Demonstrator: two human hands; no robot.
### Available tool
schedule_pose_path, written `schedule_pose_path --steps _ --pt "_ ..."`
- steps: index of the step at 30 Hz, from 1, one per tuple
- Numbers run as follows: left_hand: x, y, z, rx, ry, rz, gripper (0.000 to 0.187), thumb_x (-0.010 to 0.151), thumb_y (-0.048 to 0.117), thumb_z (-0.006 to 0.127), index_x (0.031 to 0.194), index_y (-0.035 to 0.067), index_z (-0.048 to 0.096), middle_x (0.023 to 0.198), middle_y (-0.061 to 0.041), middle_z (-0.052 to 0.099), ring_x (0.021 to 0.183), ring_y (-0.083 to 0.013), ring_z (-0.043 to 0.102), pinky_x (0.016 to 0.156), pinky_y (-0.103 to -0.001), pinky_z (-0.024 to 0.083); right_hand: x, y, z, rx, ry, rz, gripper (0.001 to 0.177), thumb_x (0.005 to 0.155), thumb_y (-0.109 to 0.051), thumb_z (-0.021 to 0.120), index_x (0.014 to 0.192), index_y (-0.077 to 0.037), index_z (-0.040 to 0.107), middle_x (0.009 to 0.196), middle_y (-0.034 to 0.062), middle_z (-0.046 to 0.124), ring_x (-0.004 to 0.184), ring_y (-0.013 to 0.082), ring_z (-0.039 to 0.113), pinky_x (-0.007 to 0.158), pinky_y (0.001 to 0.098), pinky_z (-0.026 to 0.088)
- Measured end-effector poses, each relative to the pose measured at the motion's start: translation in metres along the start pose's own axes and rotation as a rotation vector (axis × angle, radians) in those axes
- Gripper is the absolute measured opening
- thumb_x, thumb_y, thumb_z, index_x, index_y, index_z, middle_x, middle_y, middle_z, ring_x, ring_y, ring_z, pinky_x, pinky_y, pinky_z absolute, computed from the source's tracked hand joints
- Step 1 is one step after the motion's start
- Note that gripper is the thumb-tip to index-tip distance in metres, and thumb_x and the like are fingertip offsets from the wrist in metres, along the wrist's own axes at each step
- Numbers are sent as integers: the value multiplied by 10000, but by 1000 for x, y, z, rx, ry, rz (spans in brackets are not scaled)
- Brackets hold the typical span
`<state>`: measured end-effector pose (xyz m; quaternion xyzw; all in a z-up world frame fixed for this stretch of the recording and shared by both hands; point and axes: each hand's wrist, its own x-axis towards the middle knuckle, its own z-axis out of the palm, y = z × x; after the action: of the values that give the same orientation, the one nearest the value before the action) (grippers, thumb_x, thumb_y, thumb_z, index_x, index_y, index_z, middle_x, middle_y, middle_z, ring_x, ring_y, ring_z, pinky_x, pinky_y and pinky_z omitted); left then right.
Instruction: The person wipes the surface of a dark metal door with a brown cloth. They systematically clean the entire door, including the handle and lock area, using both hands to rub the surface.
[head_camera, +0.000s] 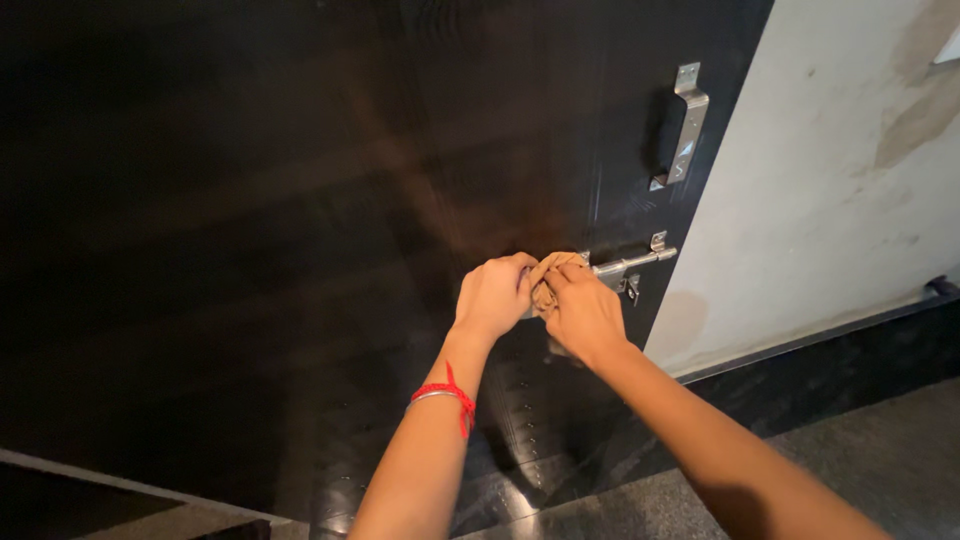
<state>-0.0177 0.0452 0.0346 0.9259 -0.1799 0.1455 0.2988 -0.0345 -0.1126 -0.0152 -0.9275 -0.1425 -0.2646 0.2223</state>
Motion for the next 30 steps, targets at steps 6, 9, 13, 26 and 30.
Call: schedule_pose_path --steps 6,9,13,26,30 --pt "-1 1 16 -49 132 25 188 892 126 570 1001 94 719 932 -151 747 888 -357 710 787 -463 558 -8 19 -21 252 -79 -21 466 729 -101 728 1194 -99 699 1204 71 680 1098 329 647 890 404 539" --pt "-1 1 24 -57 99 46 183 900 125 569 1008 78 709 935 -166 738 896 -375 704 801 -473 555 -5 31 -35 29 -175 -83 526 730 -73 706 1249 -157 689 1276 22 661 1104 311 652 886 411 528" --pt "0 -5 36 -21 -9 -9 205 872 112 585 1019 57 717 995 -185 725 955 -392 688 844 -479 547 -7 55 -33 136 -143 -136 541 708 -135 768 1241 -127 674 1315 66 630 1096 353 629 881 427 517" --pt "-14 -4 49 19 -78 -12 316 888 107 640 1198 45 625 1057 -172 672 1019 -371 658 856 -473 538 -10 71 -53 -85 -125 201 525 766 -109 682 1271 -249 651 1344 -43 610 1066 280 663 861 414 547" --pt "-7 4 68 75 -65 42 222 887 103 656 1091 24 621 1020 -159 656 1002 -350 657 828 -458 544 -16 84 -65 -78 -58 346 526 798 -96 645 1307 -227 647 1385 -14 580 1089 309 661 861 430 547"
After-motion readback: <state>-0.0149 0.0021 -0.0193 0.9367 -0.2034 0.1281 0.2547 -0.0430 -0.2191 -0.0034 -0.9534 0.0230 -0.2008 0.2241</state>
